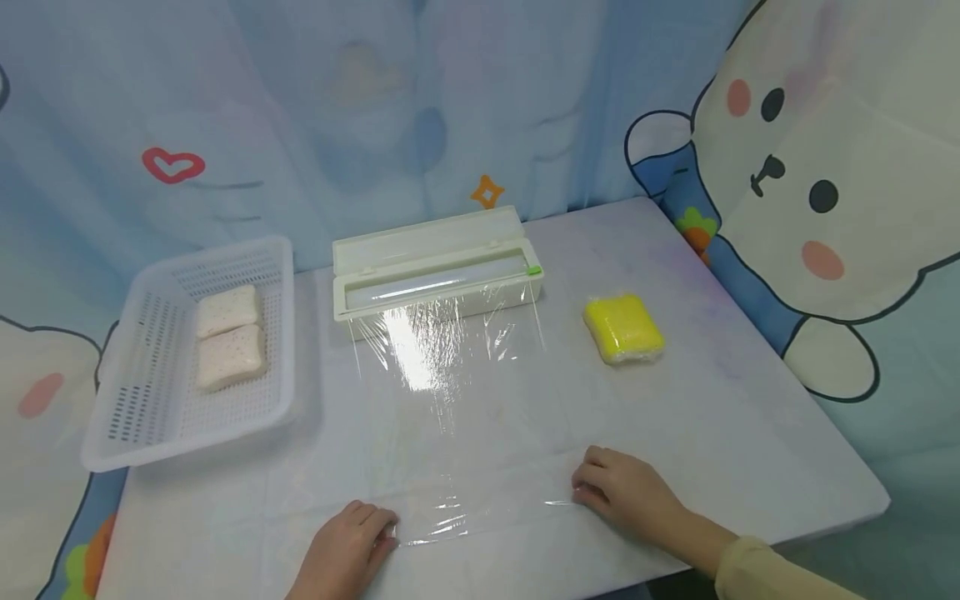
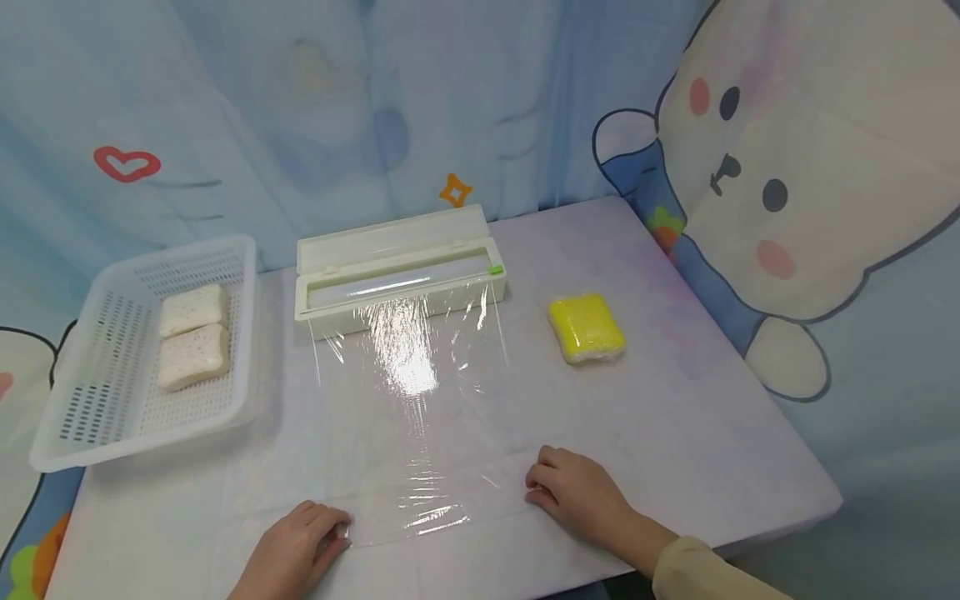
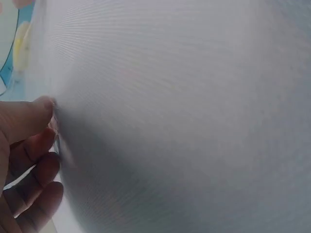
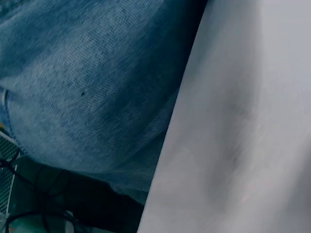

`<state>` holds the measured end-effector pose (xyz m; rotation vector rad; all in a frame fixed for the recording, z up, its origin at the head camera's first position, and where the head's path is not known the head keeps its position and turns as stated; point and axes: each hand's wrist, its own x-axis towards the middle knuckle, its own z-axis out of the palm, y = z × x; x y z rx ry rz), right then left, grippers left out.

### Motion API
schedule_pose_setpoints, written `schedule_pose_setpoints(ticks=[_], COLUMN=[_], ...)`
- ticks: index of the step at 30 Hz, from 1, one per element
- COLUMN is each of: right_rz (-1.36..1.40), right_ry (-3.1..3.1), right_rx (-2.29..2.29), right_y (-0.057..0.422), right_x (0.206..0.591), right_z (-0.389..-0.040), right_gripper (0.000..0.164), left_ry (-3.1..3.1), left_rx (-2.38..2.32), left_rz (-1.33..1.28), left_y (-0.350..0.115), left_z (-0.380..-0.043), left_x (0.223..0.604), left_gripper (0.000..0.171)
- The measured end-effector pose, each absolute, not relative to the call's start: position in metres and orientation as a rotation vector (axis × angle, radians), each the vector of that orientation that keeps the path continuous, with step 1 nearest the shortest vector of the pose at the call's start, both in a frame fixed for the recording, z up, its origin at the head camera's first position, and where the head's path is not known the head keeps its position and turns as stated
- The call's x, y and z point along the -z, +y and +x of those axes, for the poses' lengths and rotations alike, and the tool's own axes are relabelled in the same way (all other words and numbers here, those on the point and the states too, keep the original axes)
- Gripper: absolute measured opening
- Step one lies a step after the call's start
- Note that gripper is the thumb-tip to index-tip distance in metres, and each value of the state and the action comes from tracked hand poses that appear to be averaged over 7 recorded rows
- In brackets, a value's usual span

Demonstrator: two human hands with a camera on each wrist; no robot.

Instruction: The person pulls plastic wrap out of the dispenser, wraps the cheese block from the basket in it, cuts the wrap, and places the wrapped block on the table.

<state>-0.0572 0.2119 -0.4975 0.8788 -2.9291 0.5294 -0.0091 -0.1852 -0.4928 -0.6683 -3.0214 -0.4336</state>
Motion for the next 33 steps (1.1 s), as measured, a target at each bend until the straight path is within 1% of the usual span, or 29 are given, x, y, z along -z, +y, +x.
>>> schedule_pose_setpoints(ticks=[5,11,15,19,24,28,33], right_rz=[0.944,0.978,0.969,0.97,0.979,0.98,0.979], right_ry=[-2.791,-2.681,-2.672,-2.672,-2.615,-2.595,-2.62], right_rx=[-0.504,-0.515,-0.489,-0.485,-0.489,-0.487,-0.47], right_y=[0.213,0.212,0.212,0.213,0.214,0.213,0.215], right_x=[0.503,0.509,0.51,0.511,0.516,0.519,0.517], right_z=[-0.055,-0.054,-0.055,-0.057,-0.058,-0.056,-0.054], right_gripper=[0.024,0.026,0.025,0.025,0.027,0.027,0.025], left_ry=[-3.066,-3.035,-2.833,-2.671,-2.664,-2.723,-2.946], left_rx=[0.45,0.456,0.47,0.437,0.384,0.362,0.316], left_rz=[-0.662,-0.615,-0.547,-0.415,-0.227,-0.212,-0.244], left_y=[-0.189,-0.193,-0.207,-0.236,-0.279,-0.313,-0.342], left_z=[-0.007,-0.007,-0.022,-0.054,-0.104,-0.146,-0.191], left_x=[0.489,0.483,0.468,0.432,0.379,0.355,0.337], left_gripper=[0.021,0.022,0.027,0.031,0.031,0.04,0.054])
